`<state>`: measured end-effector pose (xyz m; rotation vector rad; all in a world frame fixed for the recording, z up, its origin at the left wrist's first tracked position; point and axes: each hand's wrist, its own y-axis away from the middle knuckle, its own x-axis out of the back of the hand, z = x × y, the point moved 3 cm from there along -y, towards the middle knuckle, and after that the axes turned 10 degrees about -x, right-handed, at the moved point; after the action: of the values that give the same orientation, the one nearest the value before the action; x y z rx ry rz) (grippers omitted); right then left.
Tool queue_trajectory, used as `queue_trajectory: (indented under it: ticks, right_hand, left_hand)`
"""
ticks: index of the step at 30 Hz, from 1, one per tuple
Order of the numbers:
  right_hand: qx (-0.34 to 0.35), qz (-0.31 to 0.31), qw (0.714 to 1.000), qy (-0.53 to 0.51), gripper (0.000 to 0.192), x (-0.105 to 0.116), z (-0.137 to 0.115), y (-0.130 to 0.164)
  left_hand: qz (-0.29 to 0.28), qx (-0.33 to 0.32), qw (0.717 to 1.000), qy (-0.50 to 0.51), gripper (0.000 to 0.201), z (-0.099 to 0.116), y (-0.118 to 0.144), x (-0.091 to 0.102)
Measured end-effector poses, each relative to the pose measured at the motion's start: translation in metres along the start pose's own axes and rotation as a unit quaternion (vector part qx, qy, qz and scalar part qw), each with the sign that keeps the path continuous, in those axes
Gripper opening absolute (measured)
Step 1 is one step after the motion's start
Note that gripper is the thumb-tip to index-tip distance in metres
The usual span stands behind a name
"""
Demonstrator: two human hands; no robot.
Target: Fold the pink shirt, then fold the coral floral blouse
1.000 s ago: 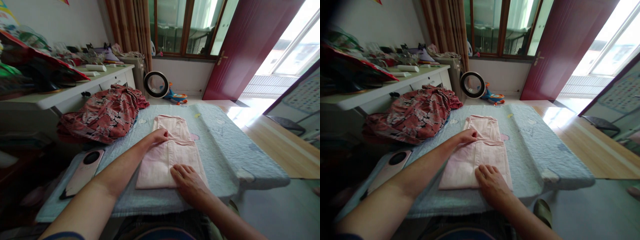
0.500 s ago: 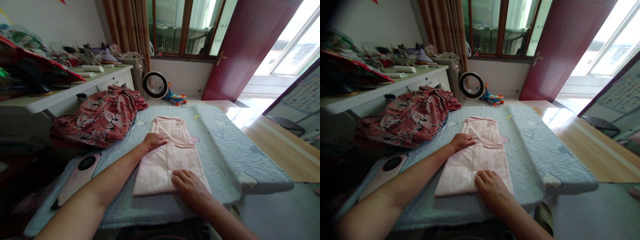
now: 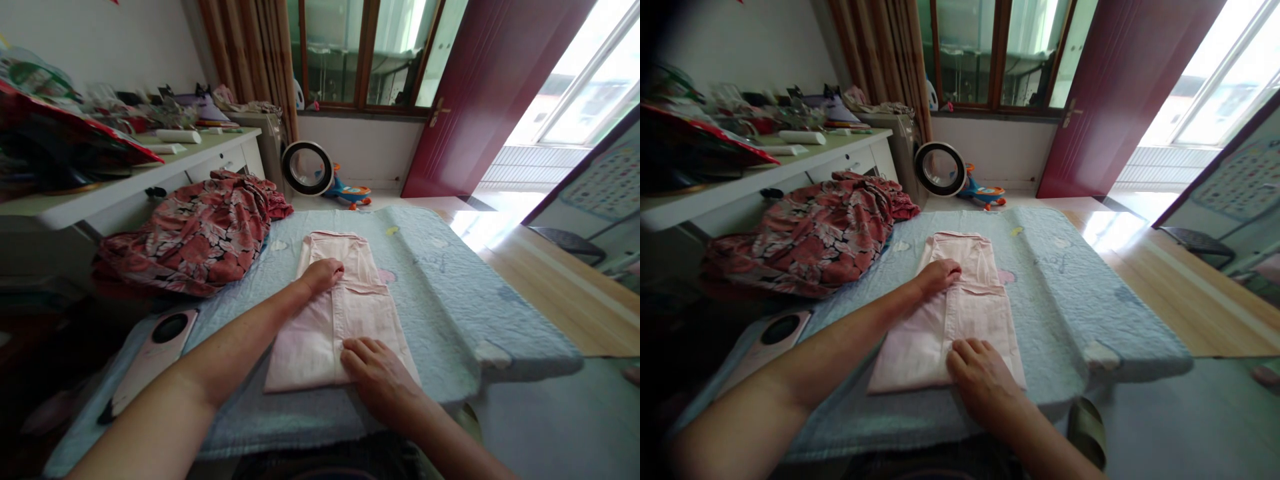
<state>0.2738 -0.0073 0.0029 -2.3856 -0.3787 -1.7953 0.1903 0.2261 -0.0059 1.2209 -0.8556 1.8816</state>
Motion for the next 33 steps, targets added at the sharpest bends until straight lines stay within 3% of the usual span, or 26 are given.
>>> queue_trajectory:
  ticks: [4, 9, 20, 23, 26, 30, 33]
  right_hand:
    - [0.0, 0.002, 1.0, 0.006, 0.017, -0.001, 0.0, 0.0]
    - [0.002, -0.005, 1.0, 0.015, 0.018, 0.0, -0.001, -0.001]
    - [-0.006, -0.056, 0.998, 0.011, 0.018, 0.015, -0.003, -0.006]
    - [-0.005, -0.069, 0.998, 0.013, 0.018, 0.025, -0.004, -0.01]
    - [-0.001, -0.075, 0.997, 0.023, 0.02, 0.039, -0.004, -0.016]
    - [0.005, -0.073, 0.997, 0.04, 0.018, 0.066, -0.003, -0.025]
    - [0.006, -0.067, 0.997, 0.04, 0.016, 0.092, 0.0, -0.034]
  left_hand:
    - [-0.073, 0.04, 0.996, 0.036, 0.014, 0.007, -0.022, -0.007]
    - [-0.1, 0.054, 0.992, 0.05, 0.007, 0.001, -0.034, -0.015]
    - [-0.021, -0.021, 0.995, 0.098, 0.011, -0.004, -0.013, -0.019]
    - [0.026, -0.011, 0.995, 0.092, 0.015, -0.011, -0.008, -0.02]
    - [0.037, 0.008, 0.994, 0.099, 0.018, -0.015, -0.006, -0.022]
    - [-0.017, -0.004, 0.98, 0.197, 0.013, -0.021, -0.008, -0.019]
    - [-0.075, -0.01, 0.948, 0.31, 0.018, -0.027, -0.003, -0.007]
